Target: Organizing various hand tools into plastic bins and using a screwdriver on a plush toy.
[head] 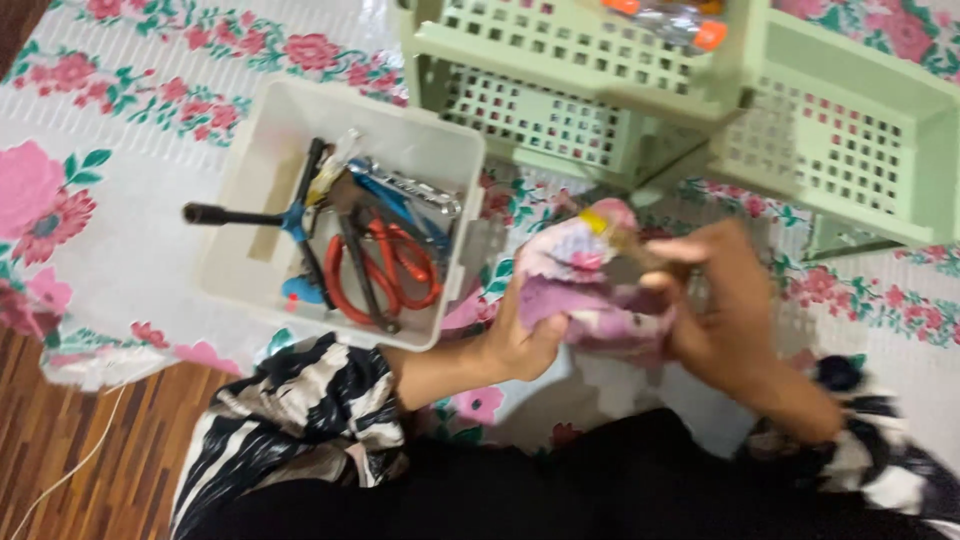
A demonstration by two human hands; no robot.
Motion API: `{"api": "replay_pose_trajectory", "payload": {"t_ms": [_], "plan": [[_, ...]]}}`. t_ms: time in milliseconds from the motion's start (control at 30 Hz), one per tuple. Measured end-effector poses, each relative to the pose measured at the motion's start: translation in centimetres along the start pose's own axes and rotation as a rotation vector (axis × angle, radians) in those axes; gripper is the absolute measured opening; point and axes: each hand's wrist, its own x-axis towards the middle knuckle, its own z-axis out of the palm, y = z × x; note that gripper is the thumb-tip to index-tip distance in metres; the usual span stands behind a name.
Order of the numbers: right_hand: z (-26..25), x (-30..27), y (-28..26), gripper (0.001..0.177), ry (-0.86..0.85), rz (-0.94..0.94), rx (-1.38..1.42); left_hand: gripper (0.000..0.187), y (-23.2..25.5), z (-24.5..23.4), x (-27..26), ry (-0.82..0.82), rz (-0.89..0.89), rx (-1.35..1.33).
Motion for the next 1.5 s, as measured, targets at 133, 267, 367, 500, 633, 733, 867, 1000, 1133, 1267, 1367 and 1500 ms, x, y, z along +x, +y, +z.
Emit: {"api": "replay_pose_trajectory", "payload": {"t_ms": [133,267,367,500,633,733,867,1000,1133,1267,1367,1500], "plan": [[3.6,-3.7,2.1,0.036,0.022,0.028,0.248,0.088,2.9,0.1,1.5,-0.008,0.064,-0.061],[7.7,-7.9,5.6,0.060,0.014,-0.031,0.342,0.085,2.4,0.3,1.9,-0.052,-0.066,0.162],[7.7,-7.7,5.7,0.059,-0.038,0.010,0.379,0.070,1.8,-0.3,1.6,-0.052,-0.114,0.120],[7.9,-7.8,5.2,0.049,-0.121,0.111,0.432,0.069,2.5,0.2,1.5,0.042,-0.178,-0.143],[7.7,-7.8,4.7,0.040,-0.094,0.115,0.434,0.071,2.6,0.8,1.9,0.065,-0.091,-0.129],[7.7,-7.9,4.8,0.039,0.020,0.072,0.493,0.065,3.6,1.3,3.1,-0.059,-0.081,0.083],[8.0,-8.8,5.7,0.038,0.081,0.058,0.491,0.059,4.2,1.5,3.8,-0.120,-0.129,0.222],[7.9,-8.3,5.6,0.042,0.056,0.033,0.479,0.052,4.0,1.0,3.6,-0.126,-0.144,0.399],[7.4,-7.7,5.4,0.050,-0.002,0.023,0.464,0.055,3.7,0.9,3.4,-0.054,-0.103,0.324],[7.4,-7.3,5.0,0.042,-0.094,0.105,0.422,0.050,2.6,0.6,2.6,0.075,-0.134,0.100],[7.4,-7.0,4.6,0.034,-0.078,0.094,0.396,0.054,2.3,0.4,2.4,0.186,-0.057,0.014],[7.8,-7.7,4.9,0.032,-0.010,0.064,0.387,0.055,3.0,0.4,2.9,0.152,-0.135,-0.086]]}}
